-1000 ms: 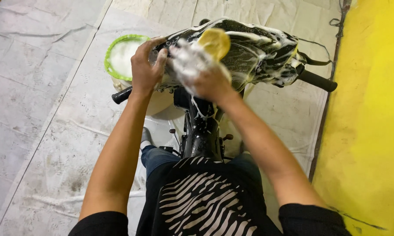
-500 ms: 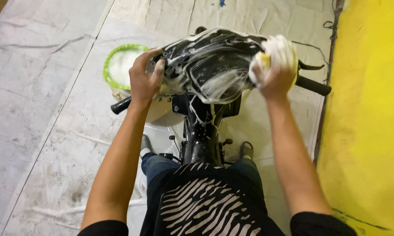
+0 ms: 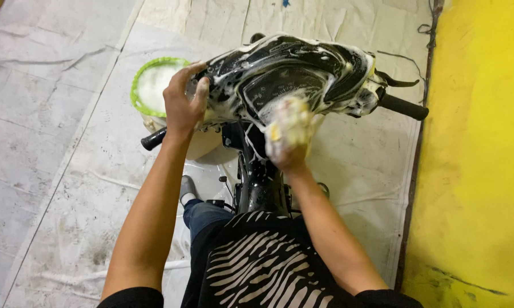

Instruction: The person scrubs the front fairing and handlebars of a motorcycle using a yellow sponge and soapy water from a green bucket. They repeatedly dip the sponge into the bucket and scrub various parts of the bike's front section.

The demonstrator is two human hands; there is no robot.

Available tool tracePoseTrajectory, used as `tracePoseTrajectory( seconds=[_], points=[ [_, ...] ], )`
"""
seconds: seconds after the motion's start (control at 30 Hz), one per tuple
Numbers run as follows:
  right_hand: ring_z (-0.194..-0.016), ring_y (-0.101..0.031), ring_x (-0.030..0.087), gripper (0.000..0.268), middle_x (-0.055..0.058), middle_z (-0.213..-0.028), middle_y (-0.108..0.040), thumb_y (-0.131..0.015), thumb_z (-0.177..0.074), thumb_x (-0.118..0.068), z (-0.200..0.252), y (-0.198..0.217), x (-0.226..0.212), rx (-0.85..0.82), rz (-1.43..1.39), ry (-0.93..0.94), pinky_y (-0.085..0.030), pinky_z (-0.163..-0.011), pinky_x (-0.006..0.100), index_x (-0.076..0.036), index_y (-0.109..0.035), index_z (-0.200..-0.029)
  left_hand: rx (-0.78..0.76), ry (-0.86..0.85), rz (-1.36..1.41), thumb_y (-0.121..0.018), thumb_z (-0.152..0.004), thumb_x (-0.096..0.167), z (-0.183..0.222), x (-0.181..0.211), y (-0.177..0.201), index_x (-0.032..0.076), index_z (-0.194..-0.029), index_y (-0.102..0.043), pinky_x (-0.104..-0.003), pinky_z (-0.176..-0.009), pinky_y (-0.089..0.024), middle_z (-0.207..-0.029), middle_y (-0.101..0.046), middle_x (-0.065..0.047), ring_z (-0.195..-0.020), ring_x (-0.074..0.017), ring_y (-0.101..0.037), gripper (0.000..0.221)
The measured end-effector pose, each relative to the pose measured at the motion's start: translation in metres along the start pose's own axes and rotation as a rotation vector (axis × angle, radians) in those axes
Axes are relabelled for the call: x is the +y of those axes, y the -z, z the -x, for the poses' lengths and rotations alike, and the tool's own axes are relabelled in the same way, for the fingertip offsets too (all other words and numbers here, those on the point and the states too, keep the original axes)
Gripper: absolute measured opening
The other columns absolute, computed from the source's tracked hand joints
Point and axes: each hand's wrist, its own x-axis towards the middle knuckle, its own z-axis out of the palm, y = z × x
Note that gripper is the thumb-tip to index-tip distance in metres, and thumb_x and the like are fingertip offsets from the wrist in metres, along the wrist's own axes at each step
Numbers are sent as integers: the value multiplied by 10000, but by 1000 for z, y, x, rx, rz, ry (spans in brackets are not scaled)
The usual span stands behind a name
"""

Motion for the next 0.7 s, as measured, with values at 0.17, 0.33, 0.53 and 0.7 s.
tracePoseTrajectory(
  seconds=[0.17, 0.33, 0.53, 0.7],
  points=[
    [-1409, -435, 417, 519, 253, -1475, -490, -472, -1001, -241, -93, 39, 50, -7, -31, -337, -206, -1229, 596, 5, -454, -1458, 56, 14, -7, -587, -1009, 205, 1, 9, -3, 12, -1225, -672, -514, -1032, -495, -1213, -697, -218, -1171, -389, -649, 302],
    [-1248, -627, 407, 316, 293, -1242, -694, -615, -992, -107, -151, 27, 104, -84, 77, -356, -357, -1119, 609, 70, -628, -1254, 83, 0, -46, -589, -983, 144, -1, 8, -7, 6, -1188, -671, -480, -999, -549, -1213, -711, -220, -1149, -350, -676, 260],
    [-603, -606, 164, 438, 70, -1011, -747, -533, -1031, -396, -251, 16, 71, -1111, -355, -553, -504, -596, 333, -128, -645, -1359, 128, 15, -44, -612, -972, 169, -4, 18, -4, -17, -1168, -700, -414, -932, -567, -1138, -743, -197, -1052, -323, -716, 284],
    [-794, -619, 219, 318, 110, -952, -639, -762, -934, -342, -254, -76, 43, -1480, -104, -376, -558, -749, 375, -55, -678, -1040, 199, 40, 41, -616, -976, 53, -5, -13, -17, 7, -1062, -711, -218, -452, -448, -839, -737, -106, -525, -97, -508, 136]
  ],
)
